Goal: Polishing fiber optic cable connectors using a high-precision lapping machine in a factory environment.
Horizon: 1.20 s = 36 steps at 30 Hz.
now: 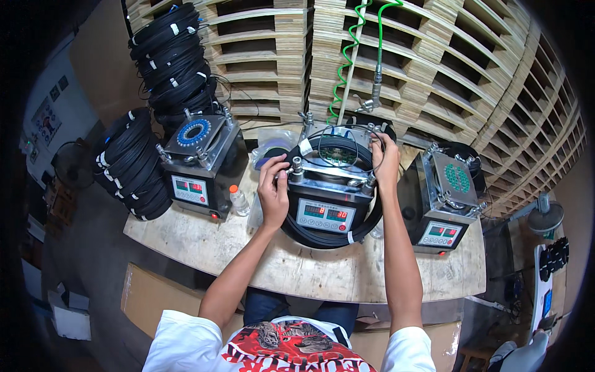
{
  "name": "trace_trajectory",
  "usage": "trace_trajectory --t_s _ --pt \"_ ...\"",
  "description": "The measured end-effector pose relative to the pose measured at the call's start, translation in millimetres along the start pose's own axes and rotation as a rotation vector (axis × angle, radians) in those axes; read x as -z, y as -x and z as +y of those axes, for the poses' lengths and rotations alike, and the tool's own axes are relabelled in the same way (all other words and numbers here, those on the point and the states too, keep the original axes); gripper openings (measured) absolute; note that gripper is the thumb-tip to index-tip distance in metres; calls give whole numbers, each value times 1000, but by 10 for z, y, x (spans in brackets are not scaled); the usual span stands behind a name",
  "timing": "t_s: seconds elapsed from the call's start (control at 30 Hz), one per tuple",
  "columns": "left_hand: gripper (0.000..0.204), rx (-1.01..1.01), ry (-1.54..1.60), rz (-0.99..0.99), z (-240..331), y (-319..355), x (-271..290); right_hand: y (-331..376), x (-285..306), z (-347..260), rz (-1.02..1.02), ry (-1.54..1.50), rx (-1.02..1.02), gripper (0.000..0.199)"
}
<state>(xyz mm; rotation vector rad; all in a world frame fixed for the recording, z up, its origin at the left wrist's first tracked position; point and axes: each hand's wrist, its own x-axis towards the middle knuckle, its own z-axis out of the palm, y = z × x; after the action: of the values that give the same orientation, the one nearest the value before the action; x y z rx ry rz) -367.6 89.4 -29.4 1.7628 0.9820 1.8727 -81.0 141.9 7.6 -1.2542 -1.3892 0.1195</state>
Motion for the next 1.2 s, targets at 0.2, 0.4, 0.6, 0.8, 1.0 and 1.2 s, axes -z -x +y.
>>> trace_trajectory --t_s 0.2,0.4,0.6,0.8,1.0,1.2 --pt "21 8 -341 -31 111 -4 156 16 20 -12 -65 -17 -80 26" --pt "15 46 -186 -165 135 -92 211 -11 18 -7 -66 -6 -81 26" --pt "21 74 -281 -123 145 -99 223 1 22 -28 -48 -6 -48 26" --pt "23 233 -131 -211 129 -123 208 9 5 -32 -32 39 2 27" --pt "22 87 -132 -179 43 -88 158 6 -5 100 40 17 26 22" --pt "15 -66 -365 -130 -80 -46 134 197 55 -289 280 130 21 15"
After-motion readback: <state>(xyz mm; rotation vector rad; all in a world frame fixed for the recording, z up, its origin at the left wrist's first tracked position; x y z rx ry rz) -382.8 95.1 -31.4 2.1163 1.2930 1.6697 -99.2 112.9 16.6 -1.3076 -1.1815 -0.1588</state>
